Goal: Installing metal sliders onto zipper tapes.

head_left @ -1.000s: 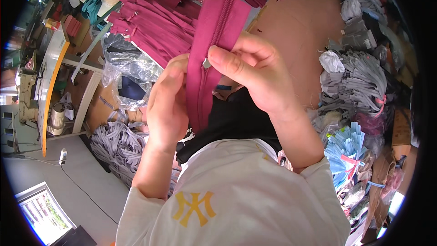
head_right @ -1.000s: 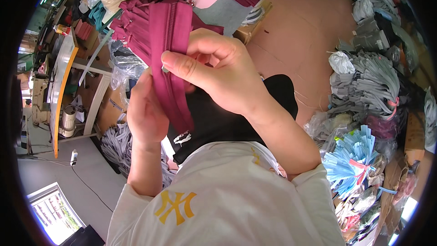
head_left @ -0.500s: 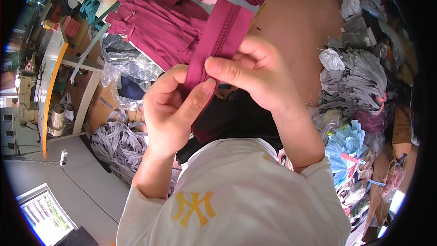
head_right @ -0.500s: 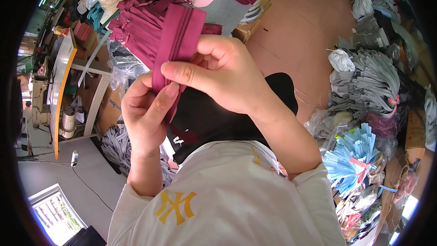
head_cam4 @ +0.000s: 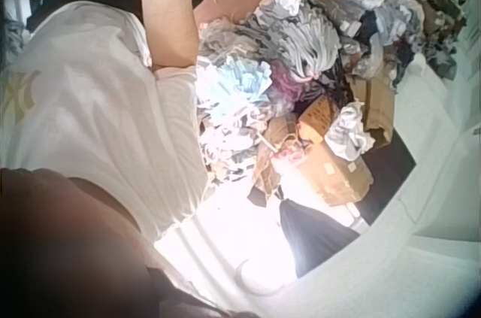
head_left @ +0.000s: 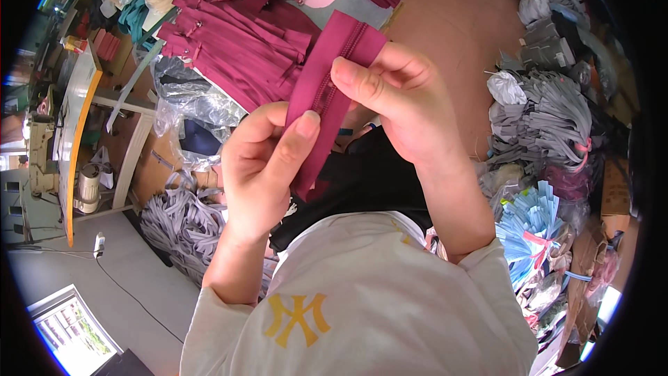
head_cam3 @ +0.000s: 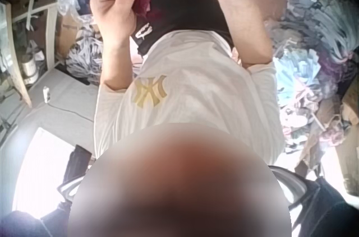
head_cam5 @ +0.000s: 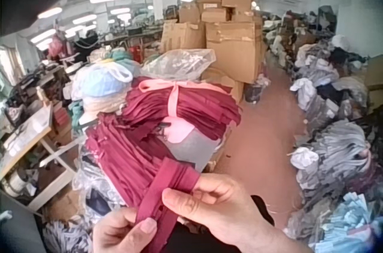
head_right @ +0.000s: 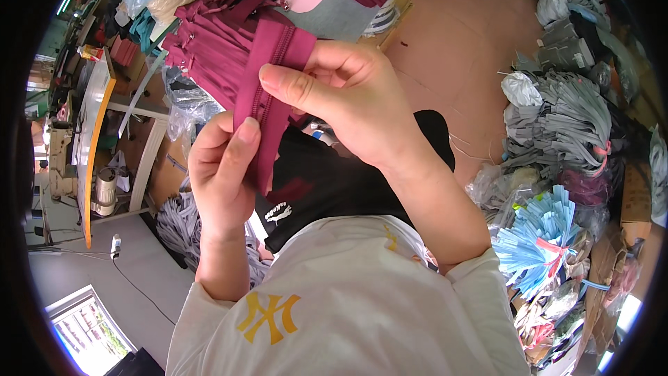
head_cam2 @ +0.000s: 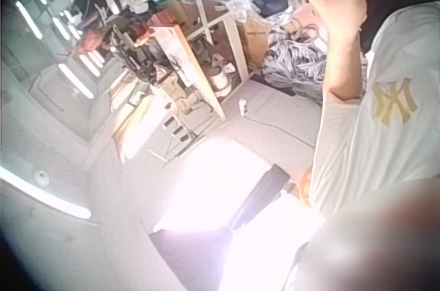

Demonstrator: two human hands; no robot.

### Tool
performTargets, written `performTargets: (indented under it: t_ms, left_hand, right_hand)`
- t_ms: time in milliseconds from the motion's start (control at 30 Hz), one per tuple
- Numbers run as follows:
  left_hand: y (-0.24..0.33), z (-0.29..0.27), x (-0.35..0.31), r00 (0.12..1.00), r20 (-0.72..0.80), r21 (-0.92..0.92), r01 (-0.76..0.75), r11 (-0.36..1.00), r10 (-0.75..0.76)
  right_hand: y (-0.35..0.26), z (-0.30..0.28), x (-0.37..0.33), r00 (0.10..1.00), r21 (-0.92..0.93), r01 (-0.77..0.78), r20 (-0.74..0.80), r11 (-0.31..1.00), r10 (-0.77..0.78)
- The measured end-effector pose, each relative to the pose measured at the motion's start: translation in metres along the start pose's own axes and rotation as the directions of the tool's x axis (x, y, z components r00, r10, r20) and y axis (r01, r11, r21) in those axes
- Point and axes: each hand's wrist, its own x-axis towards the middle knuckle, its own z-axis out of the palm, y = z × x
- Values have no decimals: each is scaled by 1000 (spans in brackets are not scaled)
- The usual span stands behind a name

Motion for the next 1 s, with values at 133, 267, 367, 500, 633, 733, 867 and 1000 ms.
performTargets:
  t_ms: [133,267,367,500,633,733,867,1000]
  left_hand:
    - [-8,-8,4,995,43,154,-98,983,92]
    - [-8,-5,0,998,48,128,-49,991,43]
    - [-12,-8,1,992,104,165,-93,982,76]
    - [-6,-1,2,998,67,56,-5,998,1]
    - [8,2,14,994,80,-4,77,997,-77]
    - [6,-3,15,994,111,133,-15,991,1]
    - [-2,1,11,993,58,202,-113,973,103]
    - [-6,1,10,984,57,285,-176,942,167]
  right_hand:
    - [0,-7,2,1000,-49,-13,-14,999,13]
    - [-1,-6,3,998,-58,34,-45,998,-36]
    - [1,-2,2,995,-37,49,-88,998,-53]
    - [5,0,-2,996,-88,34,-78,996,-41]
    - [3,3,-8,999,-178,25,39,984,-18]
    - [1,4,-10,997,-79,8,76,997,-2]
    - [2,-4,-9,986,-138,-45,151,989,66]
    - [8,3,-11,999,-159,51,28,986,-47]
